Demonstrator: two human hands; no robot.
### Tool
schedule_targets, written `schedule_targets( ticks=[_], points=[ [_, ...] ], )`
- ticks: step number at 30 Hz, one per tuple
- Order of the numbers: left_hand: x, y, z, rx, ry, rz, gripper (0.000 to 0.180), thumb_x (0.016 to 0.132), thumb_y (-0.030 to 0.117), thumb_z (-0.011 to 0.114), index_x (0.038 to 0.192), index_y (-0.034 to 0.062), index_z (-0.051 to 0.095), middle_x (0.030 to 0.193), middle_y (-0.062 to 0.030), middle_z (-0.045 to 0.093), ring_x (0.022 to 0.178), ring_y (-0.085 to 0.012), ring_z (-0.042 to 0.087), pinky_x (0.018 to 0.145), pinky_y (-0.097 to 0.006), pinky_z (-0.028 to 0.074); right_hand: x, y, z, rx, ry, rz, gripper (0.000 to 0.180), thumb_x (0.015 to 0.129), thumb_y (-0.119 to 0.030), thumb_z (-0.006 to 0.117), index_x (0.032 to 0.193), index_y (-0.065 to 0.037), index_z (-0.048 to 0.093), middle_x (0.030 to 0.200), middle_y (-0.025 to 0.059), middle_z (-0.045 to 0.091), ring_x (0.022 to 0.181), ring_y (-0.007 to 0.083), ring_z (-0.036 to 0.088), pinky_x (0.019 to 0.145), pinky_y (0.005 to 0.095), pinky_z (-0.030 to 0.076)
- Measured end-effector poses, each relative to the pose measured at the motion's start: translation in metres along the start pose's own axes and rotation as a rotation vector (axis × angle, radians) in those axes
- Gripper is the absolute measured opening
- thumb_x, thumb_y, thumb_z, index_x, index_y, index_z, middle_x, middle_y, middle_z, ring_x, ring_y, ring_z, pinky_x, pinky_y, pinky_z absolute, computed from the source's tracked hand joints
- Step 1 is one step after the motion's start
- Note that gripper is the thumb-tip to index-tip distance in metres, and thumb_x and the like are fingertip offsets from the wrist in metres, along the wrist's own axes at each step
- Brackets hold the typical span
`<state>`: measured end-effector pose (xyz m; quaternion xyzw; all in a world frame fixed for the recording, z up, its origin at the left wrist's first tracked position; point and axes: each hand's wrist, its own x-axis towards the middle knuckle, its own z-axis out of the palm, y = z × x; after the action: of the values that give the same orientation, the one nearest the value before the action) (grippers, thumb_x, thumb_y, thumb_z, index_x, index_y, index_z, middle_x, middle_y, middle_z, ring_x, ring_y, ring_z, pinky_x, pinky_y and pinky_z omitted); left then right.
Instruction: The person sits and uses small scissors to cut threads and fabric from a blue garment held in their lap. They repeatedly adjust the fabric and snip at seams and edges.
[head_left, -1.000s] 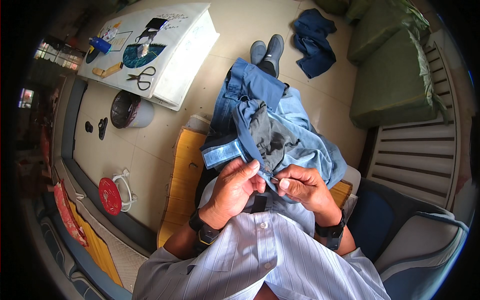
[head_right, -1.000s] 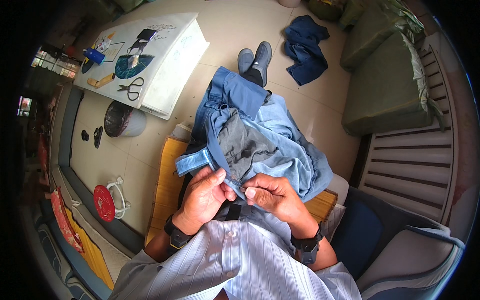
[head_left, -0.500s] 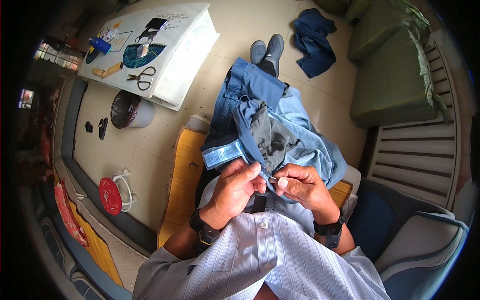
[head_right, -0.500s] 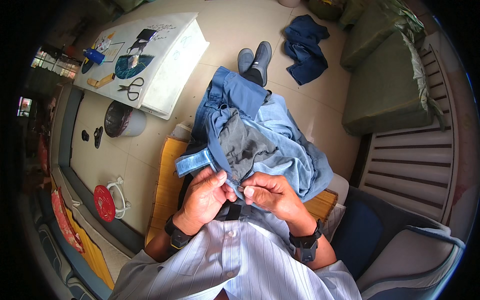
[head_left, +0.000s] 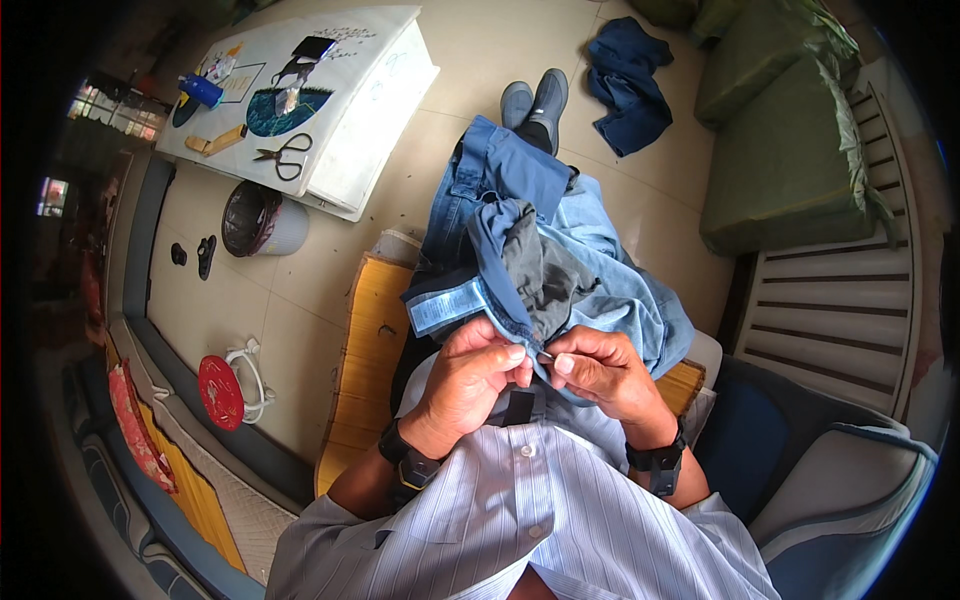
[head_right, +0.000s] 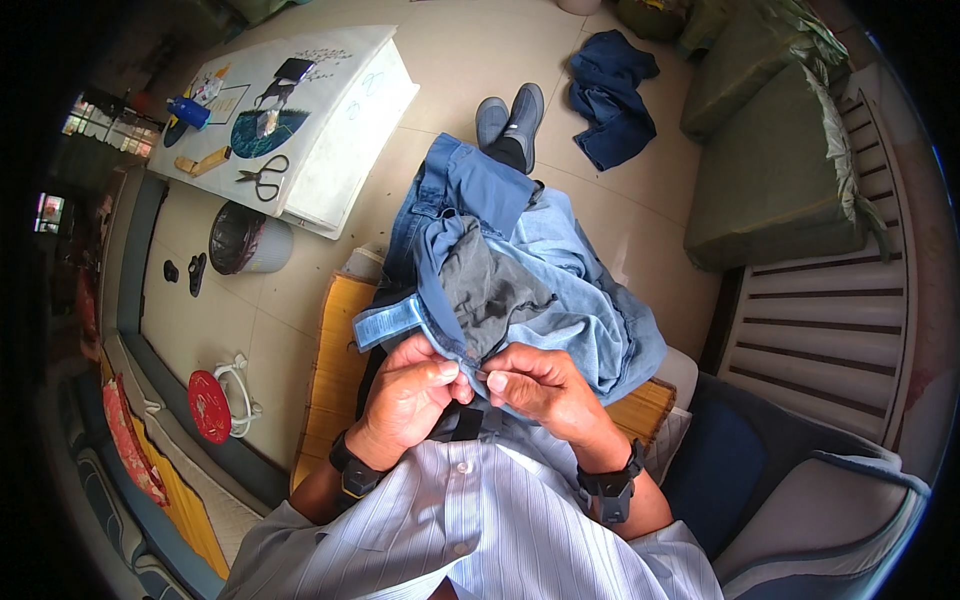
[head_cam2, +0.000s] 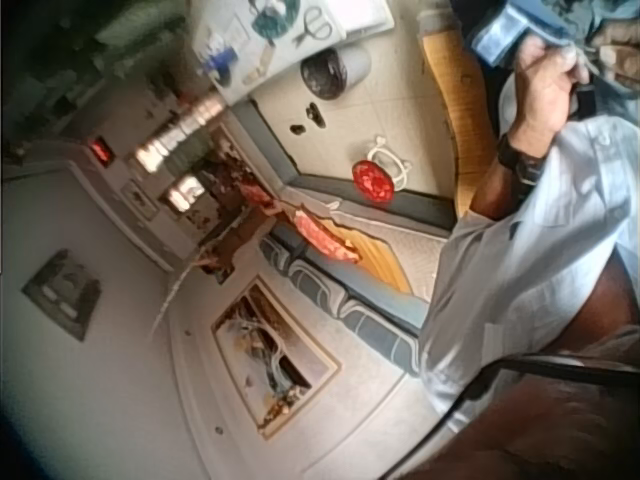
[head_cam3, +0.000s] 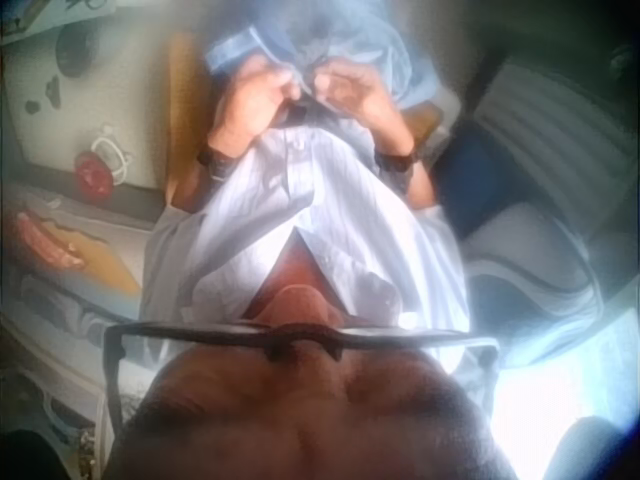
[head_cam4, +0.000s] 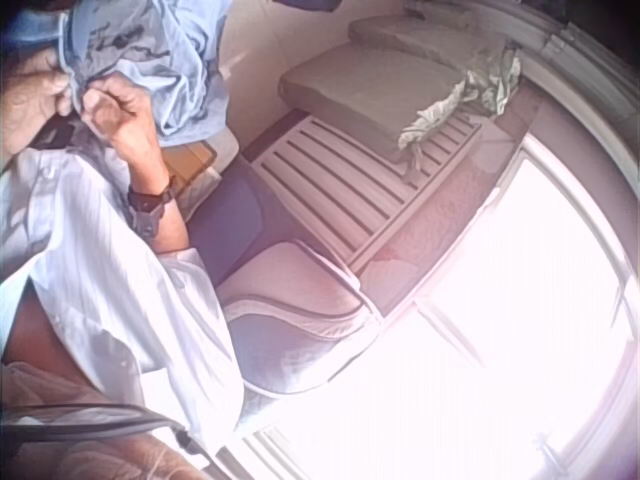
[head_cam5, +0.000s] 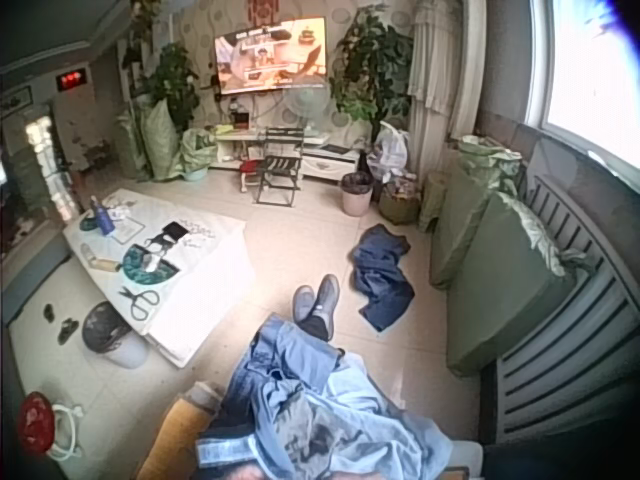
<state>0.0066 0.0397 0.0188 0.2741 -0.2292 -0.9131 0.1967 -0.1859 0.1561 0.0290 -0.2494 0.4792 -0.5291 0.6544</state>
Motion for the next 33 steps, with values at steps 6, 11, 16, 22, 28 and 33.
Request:
schedule_targets(
  ticks=[6,11,16,22,28,33],
  points=[
    [-0.001,0.000,0.000,0.018,0.008,0.020,0.019,0.095,0.006,0.064,0.113,0.0010,0.066,0.099,-0.0114,0.071,0.082,-0.0200,0.066,0.080,-0.037,0.055,-0.001,0.004,-0.003,0.138,0.017,-0.020,0.023,0.103,-0.021,0.068,0.110,0.000,0.071,0.081,0.0013,0.066,0.061,0.0023,0.046,0.053,0.0210,0.033],
    [0.000,0.001,0.002,0.068,0.020,0.027,0.018,0.096,0.007,0.064,0.113,0.0009,0.065,0.100,-0.0098,0.070,0.084,-0.0186,0.065,0.080,-0.035,0.054,0.001,0.009,-0.003,0.262,0.120,-0.102,0.024,0.100,-0.018,0.072,0.110,0.003,0.069,0.083,0.0043,0.064,0.059,0.0027,0.045,0.049,0.0198,0.032],
    [0.002,0.001,0.007,0.244,0.038,0.121,0.017,0.097,0.008,0.066,0.113,0.0019,0.065,0.101,-0.0077,0.069,0.085,-0.0160,0.064,0.080,-0.032,0.054,0.012,0.003,0.006,0.134,0.312,-0.243,0.022,0.089,-0.002,0.080,0.107,-0.003,0.068,0.089,-0.0035,0.062,0.077,0.0034,0.051,0.069,0.0205,0.041],
    [-0.001,0.008,0.011,0.340,0.117,0.117,0.014,0.097,0.007,0.068,0.110,0.0024,0.064,0.098,-0.0062,0.068,0.083,-0.0147,0.064,0.077,-0.030,0.054,0.033,0.000,0.018,0.144,0.306,-0.218,0.034,0.084,0.005,0.082,0.112,-0.004,0.065,0.085,-0.0058,0.055,0.076,0.0033,0.050,0.067,0.0198,0.041],
    [-0.012,0.014,0.010,0.430,0.206,0.298,0.014,0.092,-0.002,0.069,0.103,0.0022,0.062,0.093,-0.0046,0.065,0.080,-0.0125,0.064,0.073,-0.029,0.054,0.043,-0.002,0.024,0.262,0.308,-0.193,0.033,0.084,0.006,0.081,0.111,-0.005,0.065,0.086,-0.0068,0.056,0.072,0.0015,0.050,0.060,0.0184,0.039],
    [-0.013,0.014,0.019,0.630,0.176,0.287,0.018,0.092,-0.007,0.070,0.106,0.0006,0.063,0.098,-0.0028,0.065,0.085,-0.0090,0.063,0.077,-0.026,0.053,0.042,-0.004,0.027,0.260,0.328,-0.203,0.033,0.085,0.007,0.080,0.111,-0.005,0.066,0.088,-0.0069,0.057,0.074,0.0017,0.051,0.063,0.0182,0.042]
  ],
)
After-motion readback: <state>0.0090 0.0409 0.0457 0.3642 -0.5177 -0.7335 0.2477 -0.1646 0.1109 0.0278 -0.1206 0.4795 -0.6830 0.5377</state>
